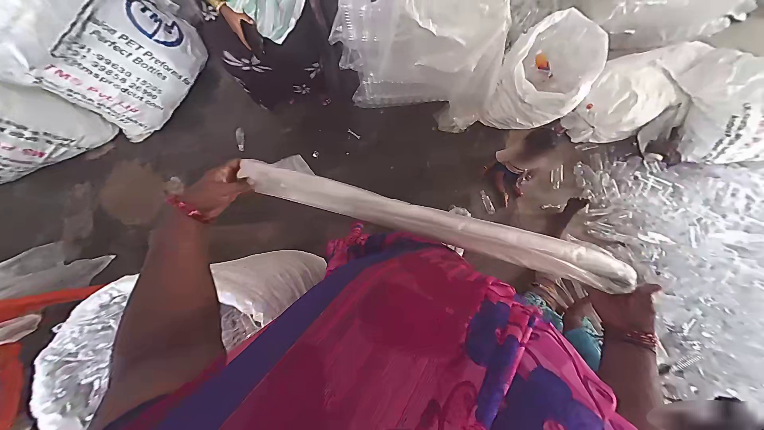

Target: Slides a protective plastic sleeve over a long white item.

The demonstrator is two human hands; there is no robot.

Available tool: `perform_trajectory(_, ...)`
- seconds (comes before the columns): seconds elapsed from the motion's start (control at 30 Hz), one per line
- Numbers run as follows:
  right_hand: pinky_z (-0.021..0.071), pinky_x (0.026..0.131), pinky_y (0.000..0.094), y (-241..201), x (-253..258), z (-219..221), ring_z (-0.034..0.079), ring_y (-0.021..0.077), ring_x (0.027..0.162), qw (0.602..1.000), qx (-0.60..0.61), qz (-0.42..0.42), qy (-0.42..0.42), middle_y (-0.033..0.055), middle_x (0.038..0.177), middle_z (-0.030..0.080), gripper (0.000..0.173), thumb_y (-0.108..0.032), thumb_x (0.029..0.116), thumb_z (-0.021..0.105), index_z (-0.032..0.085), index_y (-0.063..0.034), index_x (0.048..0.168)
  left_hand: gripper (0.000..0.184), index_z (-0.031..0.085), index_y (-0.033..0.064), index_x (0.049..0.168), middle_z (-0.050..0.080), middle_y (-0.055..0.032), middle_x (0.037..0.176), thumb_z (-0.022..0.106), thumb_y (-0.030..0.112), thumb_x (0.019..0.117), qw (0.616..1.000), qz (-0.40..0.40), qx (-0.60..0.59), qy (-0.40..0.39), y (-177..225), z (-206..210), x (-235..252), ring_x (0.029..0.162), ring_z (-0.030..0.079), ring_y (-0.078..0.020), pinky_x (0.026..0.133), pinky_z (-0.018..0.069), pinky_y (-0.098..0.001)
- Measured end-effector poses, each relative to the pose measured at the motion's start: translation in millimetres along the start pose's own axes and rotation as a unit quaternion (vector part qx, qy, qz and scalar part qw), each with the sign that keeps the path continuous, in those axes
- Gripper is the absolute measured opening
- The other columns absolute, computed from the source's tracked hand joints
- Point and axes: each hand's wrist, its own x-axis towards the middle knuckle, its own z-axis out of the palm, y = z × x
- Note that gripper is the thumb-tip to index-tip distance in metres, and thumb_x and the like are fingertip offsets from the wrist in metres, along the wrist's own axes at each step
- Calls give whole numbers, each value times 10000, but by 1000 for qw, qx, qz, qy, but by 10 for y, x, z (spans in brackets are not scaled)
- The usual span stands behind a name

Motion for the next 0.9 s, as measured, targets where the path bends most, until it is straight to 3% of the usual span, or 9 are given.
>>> perform_trajectory(0.07,582,822,268,-57,-131,-47,651,52,969,988,-140,27,-55,-19,1105,618,391,-242,1053,377,356,-15,1371,498,381,-16,1477,512,-167,1415,501,-42,995,994,1,4,113,-110,109,21,1191,565,-136,1034,476,-346)
perform_trajectory(0.13,587,807,222,-57,-133,30,669,1,907,961,-245,59,-112,-78,1023,681,581,-195,775,727,485,-39,1279,472,380,51,1495,524,-65,1410,417,-1,1028,950,14,-144,278,-147,355,41,1167,587,-83,983,510,-279)
perform_trajectory(0.23,585,872,246,158,16,121,678,34,968,942,-271,74,-185,-29,1073,699,640,-143,713,814,545,-10,1278,427,389,60,1494,562,-79,1404,246,241,1134,820,47,-372,433,-237,537,114,1238,589,-153,1034,510,-357)
perform_trajectory(0.3,592,870,273,252,55,127,695,58,948,962,-205,62,-170,-35,1034,724,459,-108,809,721,570,-35,1236,501,335,55,1511,523,-99,1442,118,301,1132,820,62,-401,404,-283,586,52,1289,551,-171,1079,476,-389)
perform_trajectory(0.37,596,794,269,287,48,150,694,58,866,989,-115,54,-82,-49,946,717,208,-47,957,471,551,-72,1148,448,407,84,1400,584,-23,1260,108,275,1127,876,43,-346,334,-267,564,-42,1147,585,-84,1006,493,-322)
perform_trajectory(0.5,574,770,326,361,68,87,661,104,902,998,17,50,29,-12,1012,653,333,-239,1093,187,451,-106,1246,257,559,34,1180,592,69,915,338,130,1091,978,-53,-120,164,-344,399,-121,803,589,49,761,525,-174)
perform_trajectory(0.67,596,754,324,444,108,81,688,115,877,996,43,40,65,-1,986,678,304,-264,1110,244,485,-114,1220,443,537,220,933,638,104,753,144,337,1101,921,70,-324,205,-453,367,83,771,643,-2,785,555,-240)
perform_trajectory(0.77,611,745,339,458,116,-42,700,134,893,997,15,56,46,15,1018,686,271,-254,1088,285,463,-116,1239,550,561,207,939,680,72,789,77,422,1088,911,79,-363,180,-376,463,202,831,679,-50,826,576,-302)
perform_trajectory(0.9,621,674,329,348,32,-180,702,142,817,988,-60,103,98,45,1017,641,231,-100,1085,386,413,-66,1312,451,462,119,1329,654,-27,1128,225,414,1083,954,-65,-278,93,-341,591,177,1012,666,-141,870,575,-364)
